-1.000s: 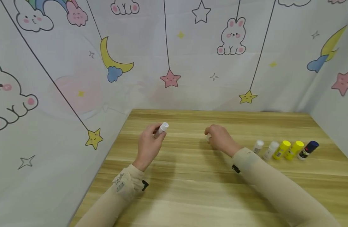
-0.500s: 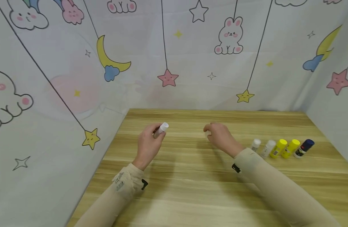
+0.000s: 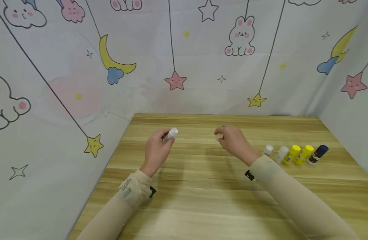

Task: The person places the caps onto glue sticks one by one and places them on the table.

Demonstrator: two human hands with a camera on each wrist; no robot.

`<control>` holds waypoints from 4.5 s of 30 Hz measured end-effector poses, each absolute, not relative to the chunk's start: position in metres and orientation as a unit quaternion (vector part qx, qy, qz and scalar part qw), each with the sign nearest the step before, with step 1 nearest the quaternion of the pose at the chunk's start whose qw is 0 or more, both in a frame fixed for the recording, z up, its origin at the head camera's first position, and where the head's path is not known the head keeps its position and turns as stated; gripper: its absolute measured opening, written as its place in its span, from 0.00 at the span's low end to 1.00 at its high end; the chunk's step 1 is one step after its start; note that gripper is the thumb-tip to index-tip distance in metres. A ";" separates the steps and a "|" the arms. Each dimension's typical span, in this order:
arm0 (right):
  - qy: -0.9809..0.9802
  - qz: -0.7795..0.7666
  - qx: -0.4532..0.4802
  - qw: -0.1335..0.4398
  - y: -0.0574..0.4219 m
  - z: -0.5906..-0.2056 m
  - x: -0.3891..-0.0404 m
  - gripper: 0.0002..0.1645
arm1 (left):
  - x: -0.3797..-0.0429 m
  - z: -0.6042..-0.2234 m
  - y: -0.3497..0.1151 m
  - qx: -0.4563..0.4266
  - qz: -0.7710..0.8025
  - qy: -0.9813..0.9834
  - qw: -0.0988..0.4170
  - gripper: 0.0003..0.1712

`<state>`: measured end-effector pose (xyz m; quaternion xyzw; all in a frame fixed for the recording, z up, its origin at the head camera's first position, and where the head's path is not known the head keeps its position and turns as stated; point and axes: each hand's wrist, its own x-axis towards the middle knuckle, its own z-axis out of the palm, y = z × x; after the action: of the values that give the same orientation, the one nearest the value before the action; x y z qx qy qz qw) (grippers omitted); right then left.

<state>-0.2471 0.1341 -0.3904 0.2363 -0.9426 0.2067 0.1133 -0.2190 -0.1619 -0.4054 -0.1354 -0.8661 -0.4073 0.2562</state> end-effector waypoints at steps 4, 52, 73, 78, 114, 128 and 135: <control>-0.943 0.207 0.231 0.117 0.135 -0.387 -0.246 0.15 | -0.221 -0.406 -0.160 -0.134 -0.404 -0.869 0.253 0.16; -0.913 0.269 0.233 0.199 0.127 -0.371 -0.225 0.14 | -0.250 -0.422 -0.105 -0.155 -0.382 -0.886 0.212 0.16; -0.909 0.269 0.253 0.195 0.118 -0.375 -0.223 0.14 | -0.240 -0.429 -0.087 -0.189 -0.361 -0.889 0.208 0.13; -0.908 0.274 0.252 0.192 0.116 -0.377 -0.223 0.14 | -0.236 -0.427 -0.082 -0.201 -0.357 -0.887 0.213 0.14; -0.893 0.306 0.269 0.190 0.112 -0.379 -0.221 0.13 | -0.226 -0.425 -0.077 -0.224 -0.332 -0.891 0.216 0.15; -0.898 0.300 0.266 0.179 0.110 -0.379 -0.219 0.14 | -0.224 -0.424 -0.077 -0.225 -0.336 -0.889 0.217 0.14; -0.897 0.296 0.274 0.183 0.110 -0.380 -0.220 0.13 | -0.224 -0.423 -0.077 -0.235 -0.335 -0.886 0.219 0.13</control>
<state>-0.2196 0.1098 -0.3805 0.2736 -0.8966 0.2962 0.1828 -0.2240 -0.0767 -0.4228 -0.2345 -0.8860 -0.3347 0.2190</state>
